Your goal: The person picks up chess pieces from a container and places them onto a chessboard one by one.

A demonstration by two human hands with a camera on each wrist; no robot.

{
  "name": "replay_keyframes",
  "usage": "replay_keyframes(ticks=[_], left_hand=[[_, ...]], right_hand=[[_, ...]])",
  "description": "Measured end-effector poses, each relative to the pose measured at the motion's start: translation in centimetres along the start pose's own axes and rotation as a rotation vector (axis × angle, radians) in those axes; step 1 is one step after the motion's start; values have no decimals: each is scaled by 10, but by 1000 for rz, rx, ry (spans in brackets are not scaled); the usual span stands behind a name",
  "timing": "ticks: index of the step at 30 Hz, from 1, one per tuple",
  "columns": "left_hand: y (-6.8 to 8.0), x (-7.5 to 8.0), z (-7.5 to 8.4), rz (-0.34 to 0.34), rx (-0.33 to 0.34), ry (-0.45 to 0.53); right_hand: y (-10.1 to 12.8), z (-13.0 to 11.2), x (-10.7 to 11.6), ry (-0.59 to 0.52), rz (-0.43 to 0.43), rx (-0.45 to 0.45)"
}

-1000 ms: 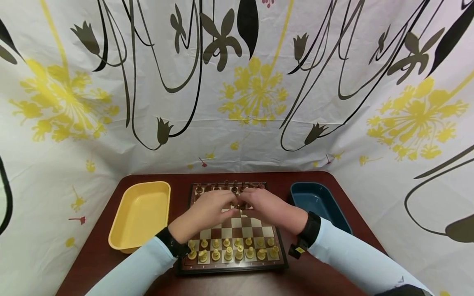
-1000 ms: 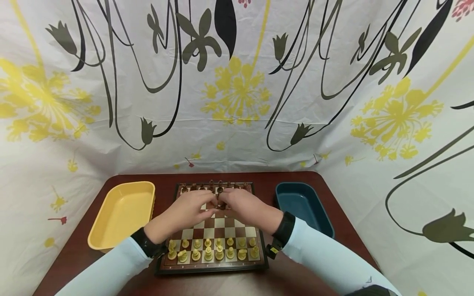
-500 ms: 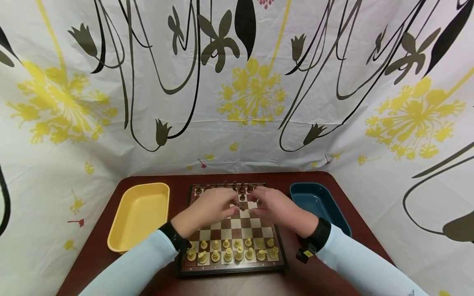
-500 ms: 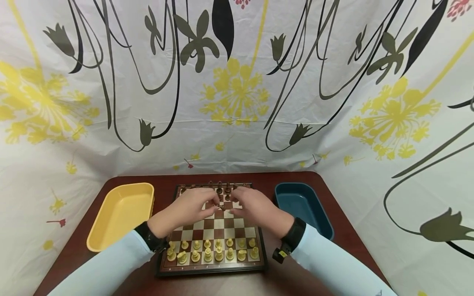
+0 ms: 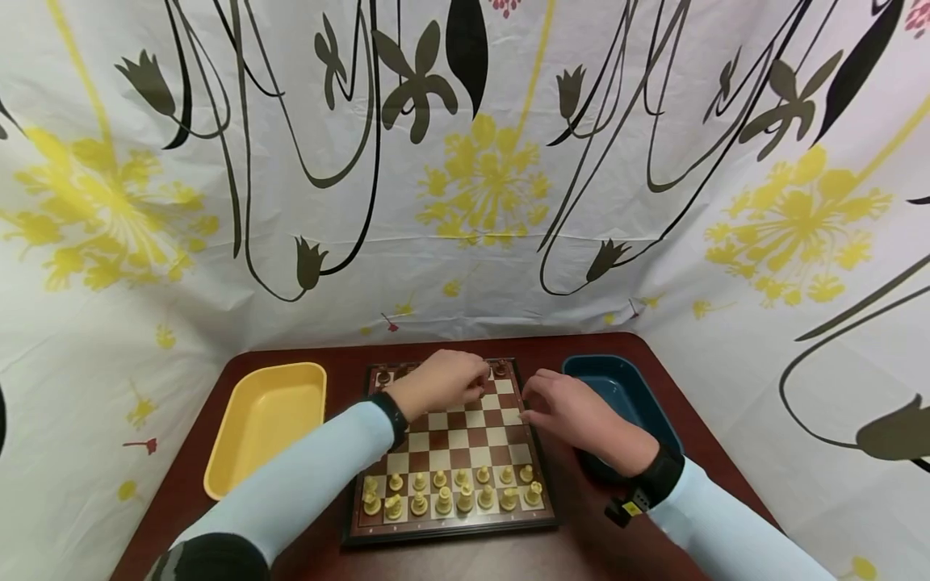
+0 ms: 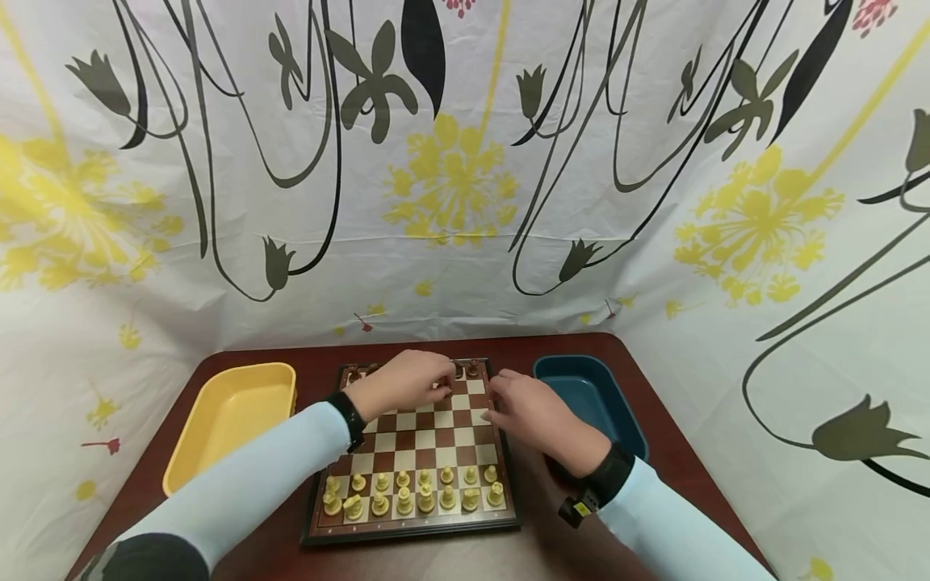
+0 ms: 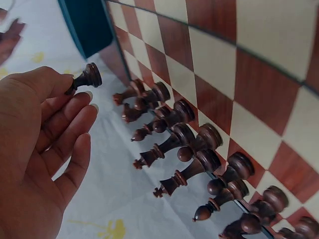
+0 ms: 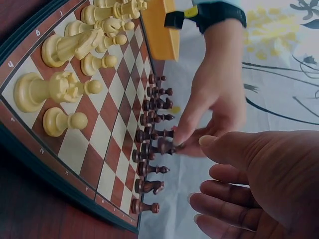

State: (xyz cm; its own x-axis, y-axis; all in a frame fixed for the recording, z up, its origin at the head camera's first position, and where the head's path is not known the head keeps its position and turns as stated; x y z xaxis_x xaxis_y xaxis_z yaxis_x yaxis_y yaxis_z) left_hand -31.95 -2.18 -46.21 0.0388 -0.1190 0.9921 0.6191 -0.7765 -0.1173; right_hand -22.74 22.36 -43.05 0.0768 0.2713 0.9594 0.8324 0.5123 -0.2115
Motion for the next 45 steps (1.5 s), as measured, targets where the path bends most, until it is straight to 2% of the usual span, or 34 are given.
replay_keyframes(ticks=[6,13,21,33,45], left_hand=[[-34,-18,-9,-34,-35,-67],[-53,-27,-11,-27,-41,-105],[-57,-34,-10,-89,0,-153],[-57,-33,-10,-82,-8,-145],[-62,-40,-11,-86,-4,-177]], right_hand=[[8,2,3,16,30,8],[14,4,2,14,45,16],[15,5,1,24,39,18],[16,6,-2,13,22,-13],[19,7,-3,12,13,-25]])
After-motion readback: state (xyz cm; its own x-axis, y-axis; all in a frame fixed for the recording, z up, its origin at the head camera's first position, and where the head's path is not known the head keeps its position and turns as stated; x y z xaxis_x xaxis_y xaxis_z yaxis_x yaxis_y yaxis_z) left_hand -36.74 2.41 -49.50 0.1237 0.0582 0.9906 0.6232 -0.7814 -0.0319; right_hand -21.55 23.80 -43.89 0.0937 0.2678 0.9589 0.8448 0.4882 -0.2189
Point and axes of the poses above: each hand's wrist, its own y-axis away from the middle knuckle, its own x-axis out of the back of the hand, z = x × y, the point moved 1 cm from there along -y, towards the middle knuckle, and after that the axes turned 1 degree about z, right-handed, at the moved point
